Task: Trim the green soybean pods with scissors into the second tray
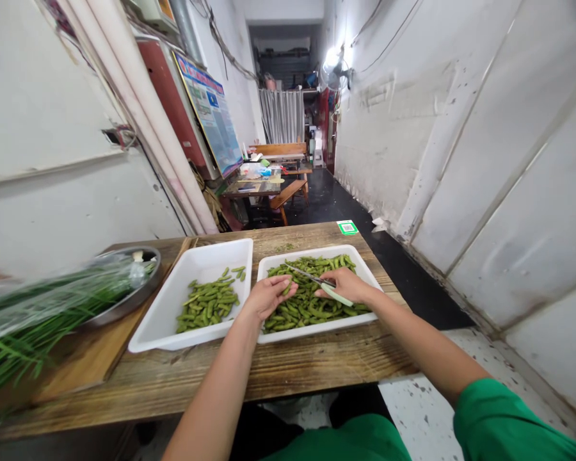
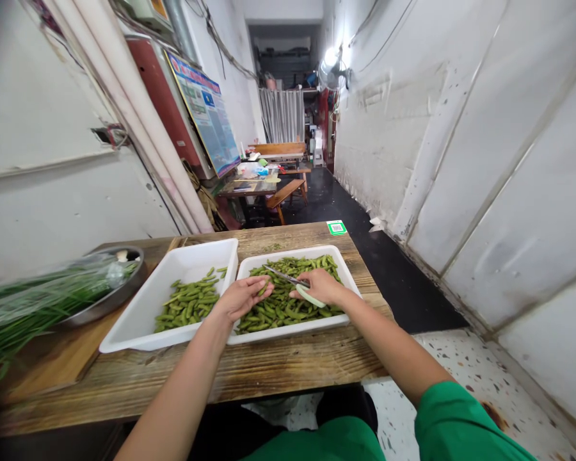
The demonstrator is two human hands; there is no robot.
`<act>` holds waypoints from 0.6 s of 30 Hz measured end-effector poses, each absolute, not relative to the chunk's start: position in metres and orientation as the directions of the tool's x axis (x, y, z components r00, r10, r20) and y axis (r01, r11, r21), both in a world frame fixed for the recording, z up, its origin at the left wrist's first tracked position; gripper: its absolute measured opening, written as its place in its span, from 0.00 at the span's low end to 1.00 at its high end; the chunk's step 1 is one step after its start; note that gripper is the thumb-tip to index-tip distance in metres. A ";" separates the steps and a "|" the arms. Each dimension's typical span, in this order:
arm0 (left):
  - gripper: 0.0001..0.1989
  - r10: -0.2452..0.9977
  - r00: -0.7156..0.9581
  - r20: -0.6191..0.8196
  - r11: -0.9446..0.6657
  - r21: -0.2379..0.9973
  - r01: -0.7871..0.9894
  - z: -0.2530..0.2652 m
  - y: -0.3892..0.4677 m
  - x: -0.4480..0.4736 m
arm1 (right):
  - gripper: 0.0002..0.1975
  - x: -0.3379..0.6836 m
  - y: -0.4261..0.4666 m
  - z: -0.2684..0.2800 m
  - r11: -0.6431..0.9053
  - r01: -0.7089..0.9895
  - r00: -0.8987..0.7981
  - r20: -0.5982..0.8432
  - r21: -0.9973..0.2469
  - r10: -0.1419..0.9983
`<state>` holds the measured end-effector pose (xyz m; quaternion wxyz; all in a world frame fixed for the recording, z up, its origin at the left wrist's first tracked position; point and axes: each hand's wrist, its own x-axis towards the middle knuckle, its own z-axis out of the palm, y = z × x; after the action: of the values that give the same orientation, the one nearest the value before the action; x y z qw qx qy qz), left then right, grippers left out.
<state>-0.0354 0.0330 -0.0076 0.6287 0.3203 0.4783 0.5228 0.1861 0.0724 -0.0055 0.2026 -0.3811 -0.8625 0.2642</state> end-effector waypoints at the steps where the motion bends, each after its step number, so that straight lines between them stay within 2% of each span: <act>1: 0.06 0.967 0.010 -0.254 0.239 0.896 -0.375 -0.007 0.033 -0.036 | 0.20 0.186 0.072 -0.005 0.569 0.548 -0.613 0.168 -0.613 0.772; 4: 0.06 0.983 0.009 -0.183 0.171 0.900 -0.400 -0.006 0.033 -0.037 | 0.21 0.185 0.071 -0.005 0.588 0.542 -0.593 0.223 -0.601 0.774; 9: 0.08 0.991 -0.128 -0.049 -0.005 0.922 -0.387 -0.006 0.034 -0.037 | 0.22 0.184 0.071 -0.008 0.616 0.549 -0.584 0.268 -0.564 0.766; 13: 0.07 0.984 -0.151 -0.091 0.000 0.857 -0.516 -0.003 0.035 -0.035 | 0.23 0.182 0.070 -0.008 0.628 0.543 -0.589 0.279 -0.558 0.758; 18: 0.09 0.974 -0.188 -0.131 0.014 0.854 -0.520 0.001 0.032 -0.034 | 0.22 0.181 0.067 -0.006 0.622 0.512 -0.612 0.257 -0.592 0.748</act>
<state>-0.0339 0.0318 0.0009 0.5767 0.2712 0.4177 0.6476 0.1811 0.0671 -0.0058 0.2482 -0.3640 -0.8657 0.2377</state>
